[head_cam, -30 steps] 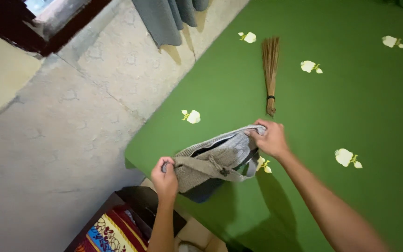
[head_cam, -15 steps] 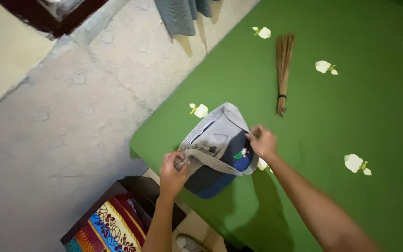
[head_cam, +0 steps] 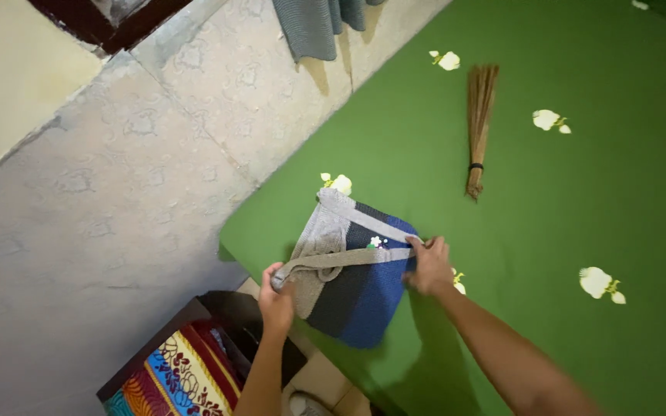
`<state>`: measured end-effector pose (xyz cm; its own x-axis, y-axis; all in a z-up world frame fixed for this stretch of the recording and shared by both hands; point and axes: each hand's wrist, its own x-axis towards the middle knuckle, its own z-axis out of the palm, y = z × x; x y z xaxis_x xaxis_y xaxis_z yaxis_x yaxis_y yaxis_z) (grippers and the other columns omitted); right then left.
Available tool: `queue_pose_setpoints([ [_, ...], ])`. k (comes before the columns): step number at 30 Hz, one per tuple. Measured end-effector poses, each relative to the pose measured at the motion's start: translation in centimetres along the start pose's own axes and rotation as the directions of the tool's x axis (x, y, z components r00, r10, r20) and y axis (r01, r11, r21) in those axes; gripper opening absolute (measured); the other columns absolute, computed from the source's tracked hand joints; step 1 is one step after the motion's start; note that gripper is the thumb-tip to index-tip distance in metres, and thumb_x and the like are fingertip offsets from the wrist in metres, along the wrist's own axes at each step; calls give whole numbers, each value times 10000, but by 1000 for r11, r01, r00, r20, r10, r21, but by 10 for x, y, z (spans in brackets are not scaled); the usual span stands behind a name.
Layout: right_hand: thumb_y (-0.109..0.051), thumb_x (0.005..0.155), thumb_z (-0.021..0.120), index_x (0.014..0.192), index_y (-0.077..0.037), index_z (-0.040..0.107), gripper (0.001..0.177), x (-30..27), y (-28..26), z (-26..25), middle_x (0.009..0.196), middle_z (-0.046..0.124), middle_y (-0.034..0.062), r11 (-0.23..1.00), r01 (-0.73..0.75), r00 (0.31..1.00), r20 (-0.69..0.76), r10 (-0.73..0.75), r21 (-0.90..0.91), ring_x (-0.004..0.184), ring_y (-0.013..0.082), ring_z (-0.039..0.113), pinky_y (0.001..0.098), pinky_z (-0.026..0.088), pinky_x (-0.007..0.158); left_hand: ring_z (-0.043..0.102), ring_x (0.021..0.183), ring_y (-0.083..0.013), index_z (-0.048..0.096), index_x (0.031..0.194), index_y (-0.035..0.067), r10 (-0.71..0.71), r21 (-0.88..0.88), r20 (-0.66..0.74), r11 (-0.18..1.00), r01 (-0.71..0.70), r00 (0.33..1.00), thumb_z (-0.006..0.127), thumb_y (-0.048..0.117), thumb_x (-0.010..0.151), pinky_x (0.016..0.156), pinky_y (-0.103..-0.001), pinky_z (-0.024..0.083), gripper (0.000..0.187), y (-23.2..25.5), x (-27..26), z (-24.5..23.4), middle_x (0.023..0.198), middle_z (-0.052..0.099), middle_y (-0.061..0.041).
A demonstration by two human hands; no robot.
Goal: Fold floral-patterned dress and a colorful prayer mat and place them on a small side table.
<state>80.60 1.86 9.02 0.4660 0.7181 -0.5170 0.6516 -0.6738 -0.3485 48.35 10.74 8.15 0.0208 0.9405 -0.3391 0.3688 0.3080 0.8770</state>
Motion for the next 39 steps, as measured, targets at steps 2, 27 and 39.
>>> queue_pose_setpoints([
  [2, -281, 719, 902, 1383, -269, 520, 766, 15, 6, 14, 1330, 469, 154, 999, 16, 1000, -16, -17, -33, 1303, 342, 438, 469, 497, 1074, 542, 750, -140, 569, 1333, 142, -30, -10, -15, 1000, 30, 999, 669, 87, 919, 647, -294, 459, 429, -7, 1, -3, 916, 596, -48],
  [27, -223, 893, 563, 990, -51, 734, 261, 0, -166, -69, 1028, 710, 132, 680, 437, 555, 419, -719, 588, 822, 211, 589, 367, 528, 738, 657, 922, -161, 663, 1222, 40, -9, -296, -1, 955, 8, 1000, 585, -27, 881, 803, -311, 534, 356, 66, -94, 9, 1073, 706, -87],
  [39, -351, 1060, 388, 1355, -11, 528, 472, 7, -163, -16, 1383, 534, 228, 607, 795, 491, 564, -665, 24, 1271, 412, 508, 518, 391, 1090, 635, 1020, -241, 674, 1007, -19, 256, -162, 114, 958, -236, 960, 569, -112, 788, 918, -349, 477, 260, 65, -126, 12, 1065, 688, -116],
])
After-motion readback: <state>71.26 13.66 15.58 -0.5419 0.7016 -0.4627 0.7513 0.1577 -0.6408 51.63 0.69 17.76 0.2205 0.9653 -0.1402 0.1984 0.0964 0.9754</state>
